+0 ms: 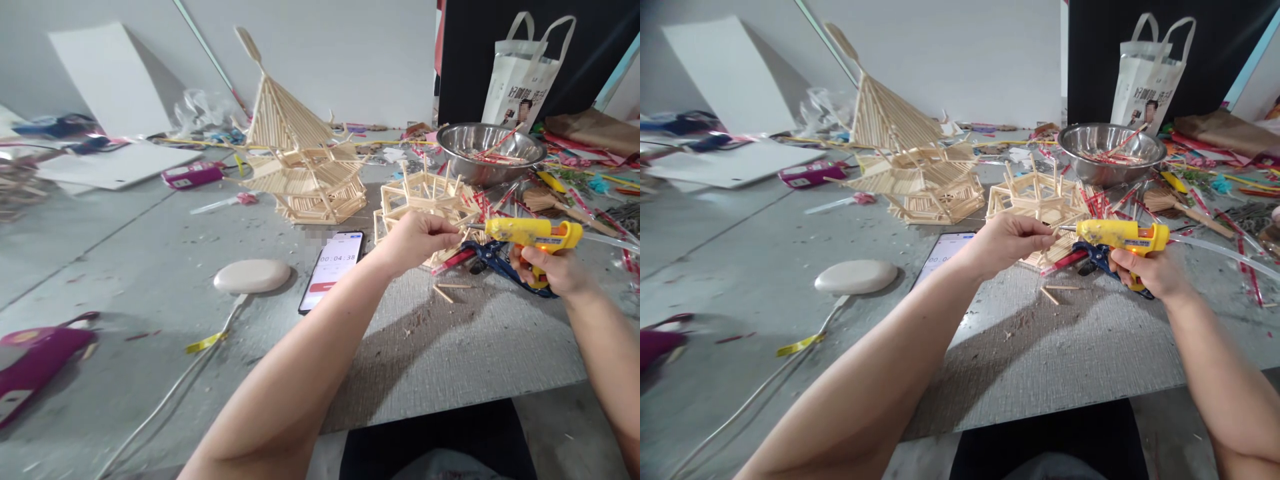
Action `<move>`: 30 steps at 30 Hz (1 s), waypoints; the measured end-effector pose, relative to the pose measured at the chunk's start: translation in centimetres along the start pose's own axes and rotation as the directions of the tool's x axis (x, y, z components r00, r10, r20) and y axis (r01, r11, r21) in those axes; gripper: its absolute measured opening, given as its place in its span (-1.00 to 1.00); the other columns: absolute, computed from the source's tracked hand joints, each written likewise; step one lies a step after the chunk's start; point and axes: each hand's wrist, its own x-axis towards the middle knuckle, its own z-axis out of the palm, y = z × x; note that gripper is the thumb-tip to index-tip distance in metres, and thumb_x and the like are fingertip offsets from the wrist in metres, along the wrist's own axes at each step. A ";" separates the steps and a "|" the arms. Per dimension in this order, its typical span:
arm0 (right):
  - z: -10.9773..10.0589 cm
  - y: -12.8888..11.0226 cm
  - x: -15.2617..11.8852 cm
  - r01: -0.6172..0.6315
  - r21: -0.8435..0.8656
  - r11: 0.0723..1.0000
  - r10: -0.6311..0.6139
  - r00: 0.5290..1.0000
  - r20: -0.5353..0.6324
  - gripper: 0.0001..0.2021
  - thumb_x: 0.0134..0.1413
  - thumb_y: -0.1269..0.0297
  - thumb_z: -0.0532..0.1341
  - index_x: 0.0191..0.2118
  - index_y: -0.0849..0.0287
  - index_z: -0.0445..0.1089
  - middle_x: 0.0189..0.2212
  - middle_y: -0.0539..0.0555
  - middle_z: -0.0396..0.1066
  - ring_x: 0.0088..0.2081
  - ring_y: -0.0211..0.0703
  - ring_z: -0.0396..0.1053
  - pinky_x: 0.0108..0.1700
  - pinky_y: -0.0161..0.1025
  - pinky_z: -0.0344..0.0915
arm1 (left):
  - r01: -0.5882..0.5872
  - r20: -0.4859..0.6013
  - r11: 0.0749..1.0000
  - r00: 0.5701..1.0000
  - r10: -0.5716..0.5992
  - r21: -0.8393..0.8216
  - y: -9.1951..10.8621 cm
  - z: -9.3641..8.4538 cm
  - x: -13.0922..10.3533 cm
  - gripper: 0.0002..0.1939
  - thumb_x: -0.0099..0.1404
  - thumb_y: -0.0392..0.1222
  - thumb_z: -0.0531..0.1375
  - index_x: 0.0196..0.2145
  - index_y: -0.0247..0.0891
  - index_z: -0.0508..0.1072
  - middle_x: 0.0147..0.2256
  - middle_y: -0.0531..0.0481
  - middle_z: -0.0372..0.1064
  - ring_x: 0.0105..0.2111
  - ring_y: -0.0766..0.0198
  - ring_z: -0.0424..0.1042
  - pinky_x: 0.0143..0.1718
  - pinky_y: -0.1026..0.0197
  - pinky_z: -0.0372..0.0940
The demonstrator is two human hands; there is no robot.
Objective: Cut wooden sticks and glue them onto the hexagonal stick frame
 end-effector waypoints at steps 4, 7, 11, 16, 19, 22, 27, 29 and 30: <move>-0.1 0.0 0.0 0.004 0.007 1.000 -0.004 1.000 -0.010 -0.75 -0.09 0.06 0.26 -0.46 0.16 0.35 -0.57 -0.02 0.34 -0.71 -0.40 0.16 -0.69 -0.34 0.12 | -0.004 0.003 1.000 1.000 0.004 -0.021 -0.1 0.1 0.0 -0.87 0.04 -0.20 0.22 -0.47 -0.32 0.51 -0.51 0.06 0.39 -0.54 0.46 0.20 -0.49 0.32 0.11; -0.1 0.0 0.0 -0.007 -0.008 1.000 0.007 1.000 -0.010 -0.73 -0.11 0.04 0.27 -0.47 0.16 0.36 -0.58 -0.02 0.34 -0.71 -0.40 0.16 -0.70 -0.34 0.12 | 0.002 0.001 0.998 1.000 -0.002 -0.069 0.0 0.1 0.1 -0.87 0.04 -0.20 0.23 -0.48 -0.32 0.49 -0.57 0.09 0.33 -0.58 0.49 0.13 -0.54 0.33 0.05; 0.1 0.0 0.0 -0.003 -0.007 1.000 0.003 1.000 -0.015 -0.72 -0.13 0.02 0.28 -0.47 0.16 0.36 -0.58 -0.02 0.35 -0.71 -0.40 0.15 -0.70 -0.34 0.11 | 0.046 -0.021 0.981 0.999 -0.051 -0.188 0.2 0.2 0.0 -0.88 0.05 -0.20 0.22 -0.52 -0.32 0.45 -0.62 0.11 0.25 -0.65 0.53 0.05 -0.61 0.35 -0.02; 0.4 0.1 0.0 0.032 0.045 0.998 -0.031 0.999 -0.023 -0.76 -0.12 0.05 0.28 -0.46 0.12 0.36 -0.58 -0.03 0.36 -0.71 -0.41 0.17 -0.69 -0.35 0.11 | 0.055 -0.105 0.947 0.990 -0.092 -0.317 0.5 0.3 0.0 -0.84 0.06 -0.17 0.23 -0.55 -0.32 0.41 -0.59 0.08 0.28 -0.67 0.55 0.05 -0.64 0.34 -0.03; 0.3 0.3 0.0 0.036 0.043 0.998 -0.035 0.999 -0.024 -0.76 -0.12 0.05 0.28 -0.46 0.12 0.36 -0.58 -0.04 0.37 -0.71 -0.41 0.17 -0.70 -0.35 0.10 | 0.058 -0.143 0.936 0.983 -0.114 -0.347 0.7 0.3 0.0 -0.83 0.07 -0.16 0.23 -0.54 -0.31 0.40 -0.57 0.06 0.29 -0.67 0.55 0.05 -0.64 0.33 -0.04; 0.2 0.4 0.0 0.048 0.033 0.998 -0.047 0.998 -0.038 -0.75 -0.11 0.03 0.26 -0.44 0.12 0.36 -0.57 -0.04 0.37 -0.70 -0.40 0.17 -0.69 -0.35 0.10 | 0.067 -0.173 0.935 0.976 -0.134 -0.349 0.7 0.2 0.0 -0.84 0.09 -0.15 0.23 -0.51 -0.30 0.42 -0.56 0.07 0.28 -0.65 0.54 0.03 -0.62 0.31 -0.03; 0.3 0.2 0.1 0.043 0.017 0.999 -0.042 0.997 -0.065 -0.77 -0.12 0.03 0.27 -0.45 0.09 0.37 -0.57 -0.03 0.36 -0.69 -0.38 0.17 -0.69 -0.33 0.10 | 0.047 -0.163 0.899 0.978 -0.130 -0.435 0.4 0.2 0.0 -0.85 0.07 -0.17 0.24 -0.55 -0.29 0.44 -0.56 0.08 0.28 -0.65 0.54 0.05 -0.59 0.29 -0.01; 0.4 0.1 0.1 0.041 0.001 0.999 -0.041 0.998 -0.055 -0.76 -0.12 0.03 0.28 -0.46 0.08 0.37 -0.57 -0.02 0.36 -0.69 -0.37 0.17 -0.69 -0.32 0.10 | 0.039 -0.153 0.885 0.980 -0.123 -0.465 0.3 0.3 0.1 -0.86 0.06 -0.17 0.26 -0.56 -0.28 0.44 -0.57 0.08 0.29 -0.66 0.54 0.05 -0.60 0.29 -0.02; 0.5 0.1 0.1 0.041 -0.012 0.999 -0.042 0.998 -0.051 -0.76 -0.13 0.02 0.28 -0.47 0.08 0.37 -0.57 -0.01 0.36 -0.69 -0.36 0.17 -0.70 -0.32 0.09 | 0.038 -0.151 0.880 0.981 -0.124 -0.474 0.2 0.4 0.1 -0.85 0.05 -0.18 0.26 -0.58 -0.29 0.44 -0.58 0.09 0.29 -0.67 0.55 0.05 -0.61 0.30 -0.03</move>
